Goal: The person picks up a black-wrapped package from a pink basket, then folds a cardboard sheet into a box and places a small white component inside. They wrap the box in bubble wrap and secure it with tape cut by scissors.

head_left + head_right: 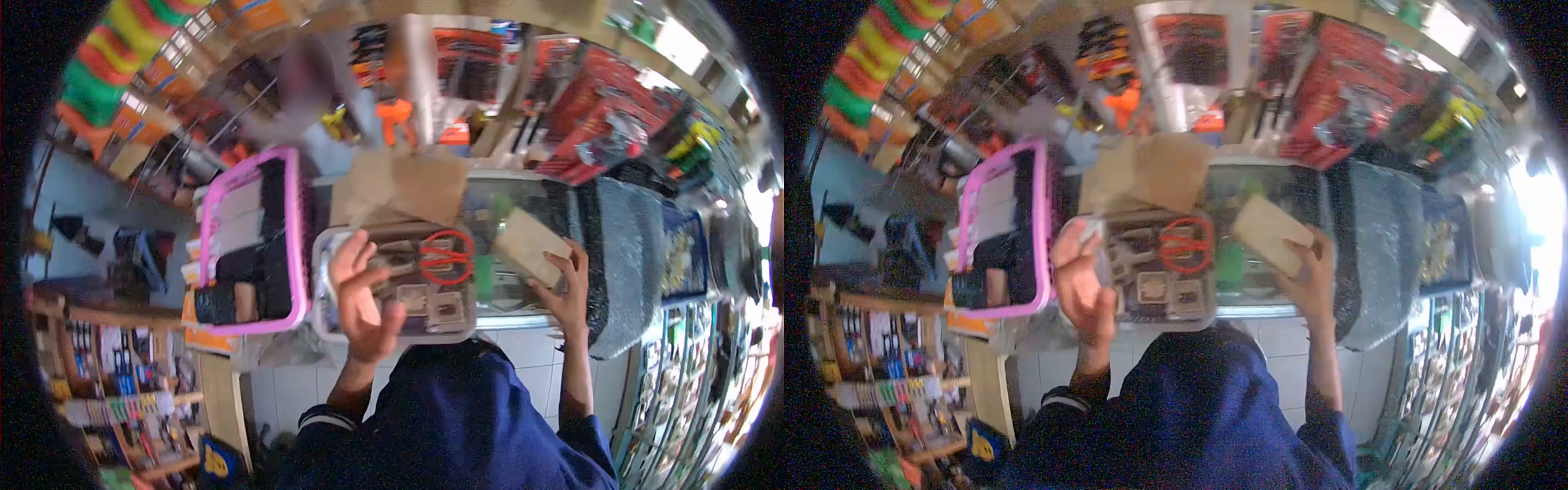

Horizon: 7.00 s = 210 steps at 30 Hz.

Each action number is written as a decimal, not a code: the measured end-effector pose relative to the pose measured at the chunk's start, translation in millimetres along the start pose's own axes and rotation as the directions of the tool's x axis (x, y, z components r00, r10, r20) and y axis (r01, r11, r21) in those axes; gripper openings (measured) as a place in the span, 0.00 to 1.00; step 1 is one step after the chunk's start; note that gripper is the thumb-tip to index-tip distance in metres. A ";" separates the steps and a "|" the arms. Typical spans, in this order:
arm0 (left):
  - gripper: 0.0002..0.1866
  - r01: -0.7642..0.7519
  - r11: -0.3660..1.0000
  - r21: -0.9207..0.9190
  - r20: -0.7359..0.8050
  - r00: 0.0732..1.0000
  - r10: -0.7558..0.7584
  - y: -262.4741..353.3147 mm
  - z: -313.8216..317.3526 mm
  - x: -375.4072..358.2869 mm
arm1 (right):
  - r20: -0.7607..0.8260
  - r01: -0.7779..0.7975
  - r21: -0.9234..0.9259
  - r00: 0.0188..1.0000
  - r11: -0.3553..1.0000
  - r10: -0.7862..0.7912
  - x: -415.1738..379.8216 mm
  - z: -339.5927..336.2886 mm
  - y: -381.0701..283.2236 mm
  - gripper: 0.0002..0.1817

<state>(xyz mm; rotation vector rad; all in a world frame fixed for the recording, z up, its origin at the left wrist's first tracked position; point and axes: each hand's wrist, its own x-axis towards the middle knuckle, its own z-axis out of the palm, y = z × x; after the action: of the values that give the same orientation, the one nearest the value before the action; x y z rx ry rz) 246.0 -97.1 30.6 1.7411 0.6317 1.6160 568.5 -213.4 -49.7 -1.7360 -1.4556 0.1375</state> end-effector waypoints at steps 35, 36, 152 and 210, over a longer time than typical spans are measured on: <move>0.08 0.201 0.797 0.570 0.372 0.802 -0.468 -71.5 -143.4 33.5 | 0.351 0.219 0.191 0.895 0.957 -0.274 26.2 120.7 -164.5 0.23; 0.08 0.163 0.803 0.573 0.386 0.811 -0.440 -73.6 -144.3 31.7 | 0.382 0.210 0.226 0.879 0.951 -0.285 23.0 140.2 -172.6 0.23; 0.07 -0.254 0.830 0.497 0.510 0.859 -0.043 -48.6 -153.1 17.4 | 0.830 0.778 -0.134 0.427 0.614 -0.360 105.3 111.1 -221.4 0.31; 0.27 0.594 0.770 -0.233 -0.038 0.786 -0.618 -57.6 -98.2 -105.5 | 0.619 0.798 -0.494 0.602 0.345 -0.505 177.5 39.8 -185.0 0.40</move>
<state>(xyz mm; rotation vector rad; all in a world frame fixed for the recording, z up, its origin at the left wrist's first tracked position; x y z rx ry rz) 142.0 -122.6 -81.8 1.1234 0.9311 1.2588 461.9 -47.3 118.8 -1.5232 -2.7015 -0.7516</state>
